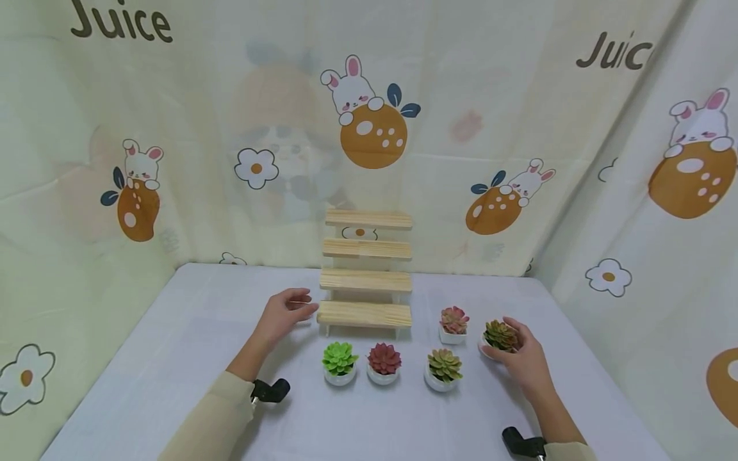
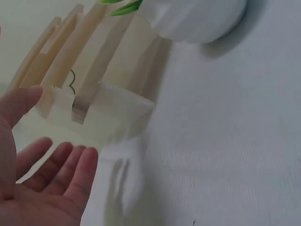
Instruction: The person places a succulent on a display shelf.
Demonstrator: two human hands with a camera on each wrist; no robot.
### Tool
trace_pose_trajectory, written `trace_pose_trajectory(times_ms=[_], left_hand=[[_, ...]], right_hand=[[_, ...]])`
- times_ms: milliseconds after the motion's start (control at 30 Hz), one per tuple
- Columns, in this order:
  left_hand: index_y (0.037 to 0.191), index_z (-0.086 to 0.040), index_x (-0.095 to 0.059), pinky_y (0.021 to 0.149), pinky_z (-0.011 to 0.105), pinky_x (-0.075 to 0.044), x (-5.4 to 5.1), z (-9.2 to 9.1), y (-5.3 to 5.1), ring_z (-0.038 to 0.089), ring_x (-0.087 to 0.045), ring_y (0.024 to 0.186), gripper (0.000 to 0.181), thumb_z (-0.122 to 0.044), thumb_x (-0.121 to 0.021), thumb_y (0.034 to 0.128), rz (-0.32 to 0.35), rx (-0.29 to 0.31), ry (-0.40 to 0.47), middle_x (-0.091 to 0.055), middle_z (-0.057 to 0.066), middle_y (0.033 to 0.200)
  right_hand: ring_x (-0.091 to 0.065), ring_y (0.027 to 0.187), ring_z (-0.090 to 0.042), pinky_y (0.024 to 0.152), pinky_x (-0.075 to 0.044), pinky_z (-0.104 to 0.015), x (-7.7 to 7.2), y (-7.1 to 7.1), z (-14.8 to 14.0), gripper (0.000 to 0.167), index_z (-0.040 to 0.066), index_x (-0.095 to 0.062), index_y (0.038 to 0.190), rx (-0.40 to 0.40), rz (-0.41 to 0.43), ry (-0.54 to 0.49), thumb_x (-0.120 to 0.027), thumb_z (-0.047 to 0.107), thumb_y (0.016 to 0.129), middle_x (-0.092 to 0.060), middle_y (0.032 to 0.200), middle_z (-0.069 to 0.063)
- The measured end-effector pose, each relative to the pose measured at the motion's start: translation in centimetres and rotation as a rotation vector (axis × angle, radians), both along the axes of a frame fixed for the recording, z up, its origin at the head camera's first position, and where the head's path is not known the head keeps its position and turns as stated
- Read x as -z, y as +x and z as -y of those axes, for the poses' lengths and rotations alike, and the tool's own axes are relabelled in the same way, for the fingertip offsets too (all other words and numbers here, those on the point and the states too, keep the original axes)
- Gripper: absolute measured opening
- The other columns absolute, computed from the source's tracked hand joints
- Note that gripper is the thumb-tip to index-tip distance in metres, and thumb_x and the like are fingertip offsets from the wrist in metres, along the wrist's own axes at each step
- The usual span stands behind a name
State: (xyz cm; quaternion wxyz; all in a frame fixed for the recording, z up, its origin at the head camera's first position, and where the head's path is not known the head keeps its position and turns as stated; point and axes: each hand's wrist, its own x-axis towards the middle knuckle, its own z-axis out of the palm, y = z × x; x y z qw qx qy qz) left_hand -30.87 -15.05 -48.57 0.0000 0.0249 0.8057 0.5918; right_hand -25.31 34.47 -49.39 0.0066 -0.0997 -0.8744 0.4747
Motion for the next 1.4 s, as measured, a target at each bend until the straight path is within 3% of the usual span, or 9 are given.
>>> trace_pose_trajectory(times_ms=[133, 400, 567, 667, 833, 1200, 1300, 1400], left_hand=[[0.144, 0.004, -0.052, 0.093, 0.034, -0.061, 0.1, -0.5, -0.3, 0.025, -0.068, 0.113, 0.059, -0.017, -0.075, 0.0945, 0.054, 0.062, 0.131, -0.061, 0.025, 0.135], [0.146, 0.005, -0.049, 0.088, 0.026, -0.060, 1.4, -1.0, -1.2, 0.016, -0.066, 0.104, 0.056, -0.006, -0.069, 0.0954, 0.113, 0.099, 0.247, -0.057, 0.026, 0.136], [0.145, 0.007, -0.050, 0.081, 0.024, -0.059, 1.7, -1.3, -1.5, 0.012, -0.063, 0.091, 0.055, -0.003, -0.069, 0.0946, 0.154, 0.133, 0.307, -0.058, 0.018, 0.124], [0.144, 0.008, -0.051, 0.079, 0.024, -0.059, 1.7, -1.5, -1.5, 0.012, -0.063, 0.089, 0.054, -0.001, -0.069, 0.0942, 0.183, 0.139, 0.328, -0.057, 0.014, 0.118], [0.143, 0.005, -0.054, 0.080, 0.024, -0.060, 1.7, -1.7, -1.7, 0.015, -0.063, 0.094, 0.053, 0.002, -0.071, 0.0930, 0.211, 0.129, 0.336, -0.054, 0.015, 0.121], [0.137, 0.003, -0.061, 0.081, 0.029, -0.062, 1.8, -1.6, -1.7, 0.017, -0.065, 0.097, 0.046, -0.001, -0.073, 0.0925, 0.195, 0.135, 0.272, -0.057, 0.018, 0.127], [0.135, 0.001, -0.063, 0.081, 0.031, -0.062, 1.7, -1.6, -1.6, 0.018, -0.065, 0.097, 0.044, -0.001, -0.073, 0.0924, 0.195, 0.136, 0.275, -0.058, 0.017, 0.126], [0.133, 0.000, -0.064, 0.081, 0.031, -0.062, 1.7, -1.5, -1.6, 0.018, -0.065, 0.096, 0.042, -0.001, -0.073, 0.0924, 0.192, 0.139, 0.273, -0.058, 0.018, 0.126]], right_hand=[[-0.022, 0.153, -0.050, 0.122, -0.026, -0.063, 0.0, 0.1, -0.1, 0.101, 0.008, -0.022, 0.163, 0.015, 0.008, -0.012, -0.085, 0.029, 0.086, -0.024, 0.165, -0.030], [-0.031, 0.148, -0.048, 0.122, -0.028, -0.060, 0.4, 0.2, -0.3, 0.098, -0.006, -0.028, 0.156, 0.008, 0.046, 0.027, -0.084, 0.033, 0.087, -0.034, 0.159, -0.032], [-0.030, 0.149, -0.048, 0.123, -0.029, -0.059, 0.5, 0.2, -0.5, 0.096, -0.007, -0.029, 0.156, 0.011, 0.053, 0.005, -0.083, 0.033, 0.087, -0.034, 0.159, -0.033], [-0.030, 0.149, -0.048, 0.123, -0.029, -0.059, 0.5, 0.2, -0.4, 0.096, -0.007, -0.029, 0.156, 0.022, 0.060, -0.005, -0.083, 0.032, 0.087, -0.033, 0.159, -0.033], [-0.031, 0.149, -0.047, 0.122, -0.030, -0.058, 0.4, 0.2, -0.3, 0.097, -0.008, -0.029, 0.156, 0.045, 0.071, -0.006, -0.083, 0.034, 0.087, -0.033, 0.159, -0.032], [-0.037, 0.147, -0.044, 0.119, -0.036, -0.055, 0.1, 0.4, 0.0, 0.101, -0.003, -0.030, 0.157, 0.058, 0.062, -0.028, -0.085, 0.042, 0.084, -0.037, 0.159, -0.029], [-0.043, 0.145, -0.040, 0.109, -0.048, -0.036, -0.2, 0.6, 0.4, 0.100, 0.000, -0.033, 0.157, 0.063, 0.046, -0.036, -0.085, 0.042, 0.083, -0.041, 0.158, -0.026], [-0.044, 0.144, -0.038, 0.089, -0.047, -0.012, -0.5, 0.7, 0.6, 0.099, 0.001, -0.033, 0.157, 0.063, 0.031, -0.053, -0.086, 0.041, 0.083, -0.042, 0.158, -0.025]])
